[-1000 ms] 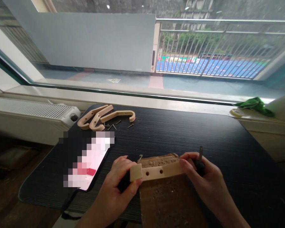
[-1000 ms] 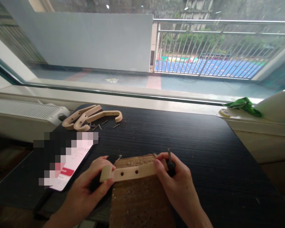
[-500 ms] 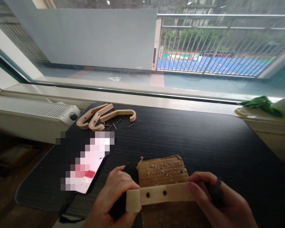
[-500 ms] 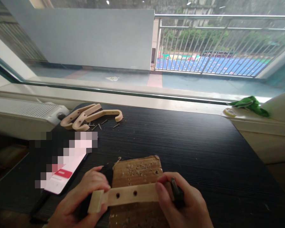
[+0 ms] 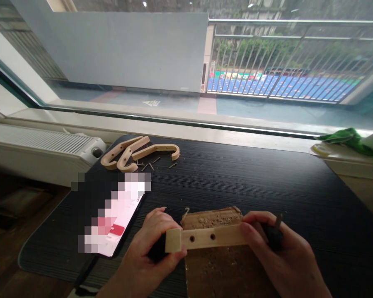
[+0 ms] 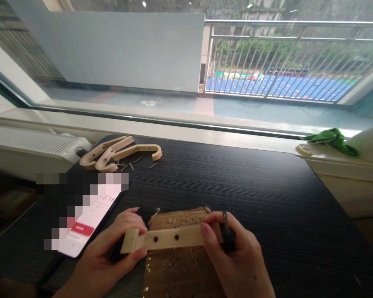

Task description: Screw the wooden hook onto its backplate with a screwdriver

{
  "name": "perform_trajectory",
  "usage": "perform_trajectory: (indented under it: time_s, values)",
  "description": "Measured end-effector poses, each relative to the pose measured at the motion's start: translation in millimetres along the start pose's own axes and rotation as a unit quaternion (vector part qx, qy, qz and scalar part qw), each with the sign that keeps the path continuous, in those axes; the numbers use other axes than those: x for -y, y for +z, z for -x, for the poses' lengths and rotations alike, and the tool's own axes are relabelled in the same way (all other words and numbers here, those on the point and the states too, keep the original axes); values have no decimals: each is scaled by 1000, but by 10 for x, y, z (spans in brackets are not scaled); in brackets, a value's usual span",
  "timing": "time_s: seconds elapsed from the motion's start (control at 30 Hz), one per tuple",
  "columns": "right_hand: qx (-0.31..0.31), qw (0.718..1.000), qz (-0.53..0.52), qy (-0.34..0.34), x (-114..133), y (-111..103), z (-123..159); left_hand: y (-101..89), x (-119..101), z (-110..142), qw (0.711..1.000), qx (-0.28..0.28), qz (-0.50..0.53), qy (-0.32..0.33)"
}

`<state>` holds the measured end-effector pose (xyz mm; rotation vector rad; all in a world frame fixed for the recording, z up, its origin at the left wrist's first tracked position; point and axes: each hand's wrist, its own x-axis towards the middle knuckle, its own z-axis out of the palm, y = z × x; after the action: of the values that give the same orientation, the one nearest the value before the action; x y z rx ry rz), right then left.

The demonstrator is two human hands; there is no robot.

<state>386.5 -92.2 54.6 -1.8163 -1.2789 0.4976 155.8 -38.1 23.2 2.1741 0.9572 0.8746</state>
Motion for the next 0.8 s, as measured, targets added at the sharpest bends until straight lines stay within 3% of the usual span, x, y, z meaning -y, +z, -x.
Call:
perform_trajectory:
  time_s: [0.27, 0.57, 0.8]
  values:
    - [17, 999, -24, -15, -148, 53, -52, 26, 22, 9, 1000, 5, -5, -29]
    - [30, 999, -15, -4, -87, 20, -63, 78, -11, 29, 999, -27, -28, -6]
    - [31, 998, -45, 8, -111, 38, -85, 80, -12, 4, 997, -23, -27, -65]
